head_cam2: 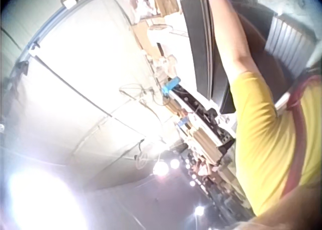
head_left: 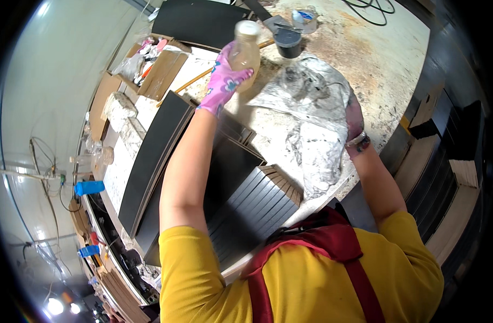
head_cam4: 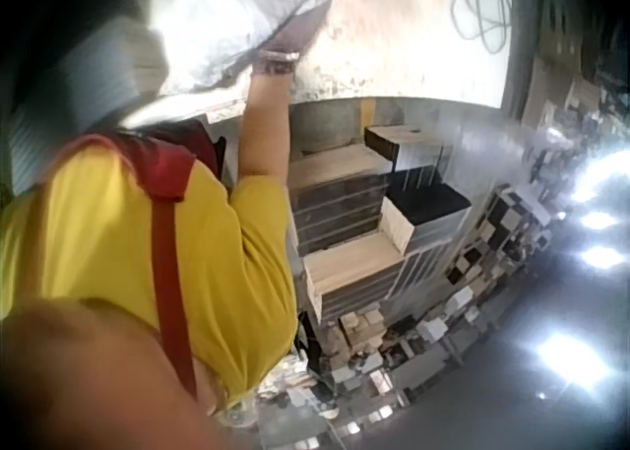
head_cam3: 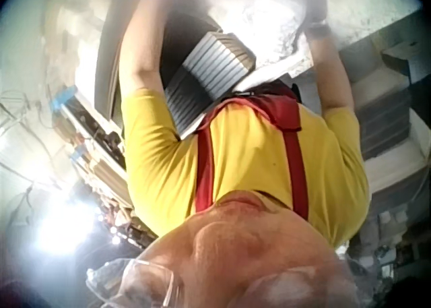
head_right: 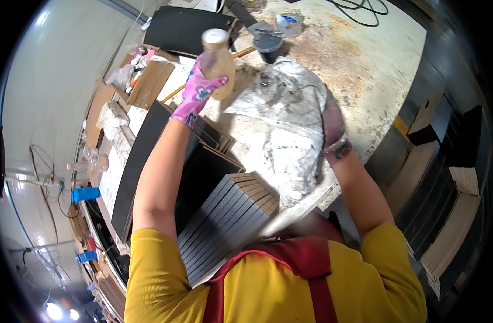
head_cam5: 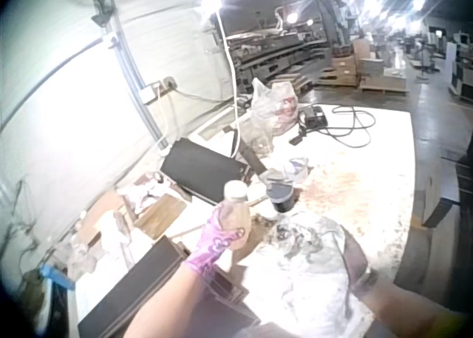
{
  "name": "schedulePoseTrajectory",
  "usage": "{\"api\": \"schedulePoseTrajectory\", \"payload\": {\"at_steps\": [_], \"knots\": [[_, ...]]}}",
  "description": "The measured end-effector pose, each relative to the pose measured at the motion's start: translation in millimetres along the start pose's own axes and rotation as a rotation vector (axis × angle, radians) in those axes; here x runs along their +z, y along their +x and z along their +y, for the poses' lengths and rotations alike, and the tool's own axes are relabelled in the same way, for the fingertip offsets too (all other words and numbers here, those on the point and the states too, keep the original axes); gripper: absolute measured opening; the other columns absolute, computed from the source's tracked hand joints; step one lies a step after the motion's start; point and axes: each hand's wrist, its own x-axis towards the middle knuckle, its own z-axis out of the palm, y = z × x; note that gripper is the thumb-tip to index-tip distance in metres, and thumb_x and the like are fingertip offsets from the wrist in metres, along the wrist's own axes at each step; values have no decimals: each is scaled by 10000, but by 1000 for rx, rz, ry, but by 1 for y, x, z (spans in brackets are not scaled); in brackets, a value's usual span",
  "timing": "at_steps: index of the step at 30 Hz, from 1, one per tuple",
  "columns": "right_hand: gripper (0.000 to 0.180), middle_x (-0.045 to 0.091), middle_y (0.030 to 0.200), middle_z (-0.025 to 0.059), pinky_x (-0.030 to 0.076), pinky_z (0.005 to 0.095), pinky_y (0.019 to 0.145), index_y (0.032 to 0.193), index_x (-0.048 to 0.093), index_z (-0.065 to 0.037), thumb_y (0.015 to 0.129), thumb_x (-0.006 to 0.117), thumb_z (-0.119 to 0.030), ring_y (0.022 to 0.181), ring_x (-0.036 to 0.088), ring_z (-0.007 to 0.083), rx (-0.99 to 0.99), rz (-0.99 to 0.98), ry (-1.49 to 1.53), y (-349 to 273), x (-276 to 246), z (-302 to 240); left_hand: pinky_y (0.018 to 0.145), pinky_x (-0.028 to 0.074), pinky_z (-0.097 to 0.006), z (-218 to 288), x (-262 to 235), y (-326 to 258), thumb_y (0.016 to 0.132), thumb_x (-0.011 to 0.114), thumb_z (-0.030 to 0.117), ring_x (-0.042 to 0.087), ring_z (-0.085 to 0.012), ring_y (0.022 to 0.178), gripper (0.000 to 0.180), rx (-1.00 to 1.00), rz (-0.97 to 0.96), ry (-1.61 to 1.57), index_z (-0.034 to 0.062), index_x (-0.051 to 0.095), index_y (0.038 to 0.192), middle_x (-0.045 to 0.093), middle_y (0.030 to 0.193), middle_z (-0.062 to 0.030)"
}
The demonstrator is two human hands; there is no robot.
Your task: The person wipes black wooden panels with a cloth and stacks them on a workbench.
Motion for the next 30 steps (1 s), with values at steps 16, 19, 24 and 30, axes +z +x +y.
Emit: {"api": "schedulePoseTrajectory", "payload": {"at_steps": [16,19,24,30], "knots": [[428,593,1134,132,493,365,876,1256,472,-4,980,336,-302,990,593,230,156,150,-214,-59,-25,35,919,426,-412,43,-131,-254,922,498,415,540,-355,1094,465,-426,-55,696,33,536,1184,591,1144,-190],[445,593,1132,136,503,371,857,1255,473,-2,975,351,-326,971,599,233,270,14,-87,-81,-11,47,830,459,-406,24,-135,-349,905,528,382,579,-359,982,397,-503,-56,860,25,580,1071,620,1006,-193],[487,542,1231,155,441,386,955,1285,453,3,971,368,-359,1085,540,269,104,168,-156,-107,-18,73,797,465,-395,33,-117,-369,867,591,281,585,-355,915,312,-372,-17,703,-17,598,958,611,941,-187],[534,505,1296,160,433,418,981,1338,404,-11,965,389,-393,1124,535,290,-65,271,-99,-112,-20,102,917,423,-401,49,-124,-418,843,611,327,538,-351,1078,554,-286,-193,601,37,462,1292,559,1179,-188]]}}
